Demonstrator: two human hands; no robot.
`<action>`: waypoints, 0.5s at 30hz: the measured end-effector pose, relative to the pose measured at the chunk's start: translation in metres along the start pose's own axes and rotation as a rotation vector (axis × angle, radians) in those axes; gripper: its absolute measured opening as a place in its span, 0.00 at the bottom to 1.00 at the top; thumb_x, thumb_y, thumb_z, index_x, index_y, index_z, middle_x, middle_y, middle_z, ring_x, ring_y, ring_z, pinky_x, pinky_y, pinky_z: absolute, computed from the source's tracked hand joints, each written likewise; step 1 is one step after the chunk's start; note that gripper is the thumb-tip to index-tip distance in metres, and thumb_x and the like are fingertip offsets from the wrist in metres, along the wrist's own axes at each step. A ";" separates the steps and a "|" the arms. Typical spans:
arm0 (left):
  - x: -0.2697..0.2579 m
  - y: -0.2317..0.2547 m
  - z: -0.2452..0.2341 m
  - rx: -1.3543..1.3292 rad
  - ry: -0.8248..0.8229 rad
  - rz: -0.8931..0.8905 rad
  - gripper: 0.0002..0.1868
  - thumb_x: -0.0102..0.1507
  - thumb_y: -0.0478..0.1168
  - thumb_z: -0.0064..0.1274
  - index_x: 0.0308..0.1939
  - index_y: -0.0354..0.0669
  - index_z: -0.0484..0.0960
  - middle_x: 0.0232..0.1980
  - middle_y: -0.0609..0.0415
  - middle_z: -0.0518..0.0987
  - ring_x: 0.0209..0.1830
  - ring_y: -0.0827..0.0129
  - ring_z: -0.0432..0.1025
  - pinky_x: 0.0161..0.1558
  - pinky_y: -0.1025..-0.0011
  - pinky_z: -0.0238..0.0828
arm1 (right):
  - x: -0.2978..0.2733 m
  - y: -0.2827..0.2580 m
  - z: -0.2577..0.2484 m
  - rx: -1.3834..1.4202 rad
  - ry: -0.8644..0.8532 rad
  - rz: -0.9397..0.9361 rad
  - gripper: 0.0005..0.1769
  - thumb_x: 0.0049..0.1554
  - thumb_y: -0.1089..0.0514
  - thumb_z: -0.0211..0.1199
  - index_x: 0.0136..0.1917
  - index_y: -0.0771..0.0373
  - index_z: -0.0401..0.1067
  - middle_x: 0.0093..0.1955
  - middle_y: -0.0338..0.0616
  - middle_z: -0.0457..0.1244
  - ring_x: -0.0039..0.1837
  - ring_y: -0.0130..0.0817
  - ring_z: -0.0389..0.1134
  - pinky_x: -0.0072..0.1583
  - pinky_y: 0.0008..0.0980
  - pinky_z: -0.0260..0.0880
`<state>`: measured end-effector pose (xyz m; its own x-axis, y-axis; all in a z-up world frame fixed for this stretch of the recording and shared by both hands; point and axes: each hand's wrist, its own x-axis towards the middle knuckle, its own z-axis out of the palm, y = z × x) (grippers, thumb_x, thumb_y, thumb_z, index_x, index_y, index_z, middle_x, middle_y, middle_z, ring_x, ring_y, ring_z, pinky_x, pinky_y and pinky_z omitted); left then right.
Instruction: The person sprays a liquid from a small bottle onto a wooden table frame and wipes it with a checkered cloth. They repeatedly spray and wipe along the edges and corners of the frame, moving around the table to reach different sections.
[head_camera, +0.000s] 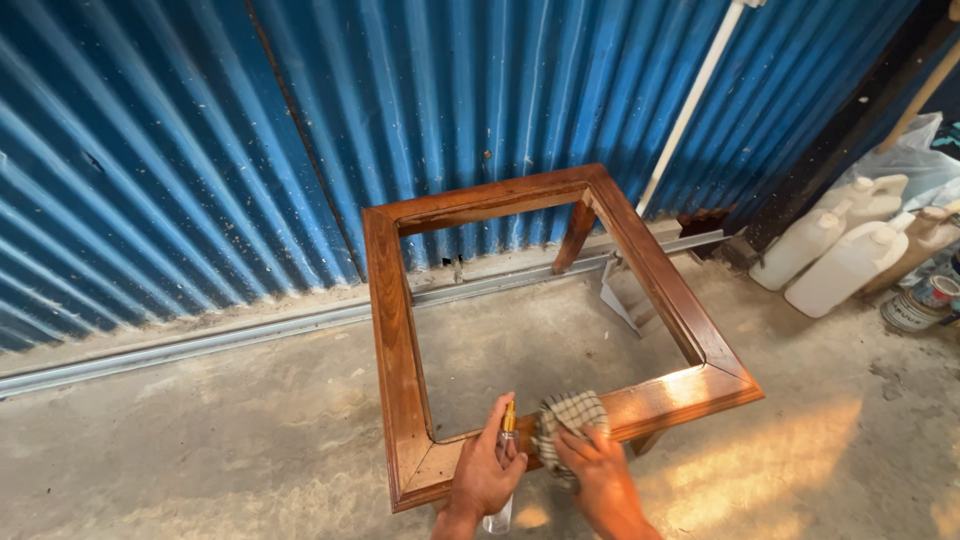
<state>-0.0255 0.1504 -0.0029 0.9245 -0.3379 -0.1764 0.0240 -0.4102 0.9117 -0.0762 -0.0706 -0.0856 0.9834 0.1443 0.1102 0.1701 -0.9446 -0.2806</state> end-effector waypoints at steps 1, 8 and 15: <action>-0.001 0.000 0.001 0.001 0.002 0.005 0.48 0.58 0.36 0.55 0.79 0.71 0.53 0.27 0.56 0.75 0.27 0.69 0.71 0.38 0.67 0.72 | -0.002 0.008 -0.004 -0.033 0.072 0.013 0.42 0.36 0.67 0.72 0.66 0.56 0.73 0.73 0.38 0.63 0.75 0.49 0.56 0.67 0.48 0.58; 0.001 -0.005 0.003 -0.008 0.000 0.000 0.48 0.58 0.36 0.55 0.79 0.72 0.54 0.27 0.57 0.75 0.28 0.70 0.73 0.40 0.67 0.74 | 0.016 0.009 -0.006 -0.018 0.188 0.140 0.40 0.36 0.66 0.72 0.65 0.57 0.74 0.69 0.37 0.65 0.72 0.46 0.57 0.67 0.44 0.60; 0.002 0.000 0.001 -0.001 -0.012 -0.038 0.48 0.58 0.36 0.55 0.79 0.72 0.53 0.27 0.56 0.76 0.28 0.70 0.73 0.40 0.68 0.73 | 0.013 -0.031 -0.020 0.067 -0.090 0.076 0.45 0.36 0.66 0.75 0.69 0.55 0.71 0.76 0.35 0.60 0.77 0.45 0.52 0.69 0.44 0.54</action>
<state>-0.0241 0.1488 -0.0037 0.9184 -0.3320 -0.2154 0.0593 -0.4225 0.9044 -0.0702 -0.0458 -0.0570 0.9948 0.1021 0.0016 0.0962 -0.9323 -0.3485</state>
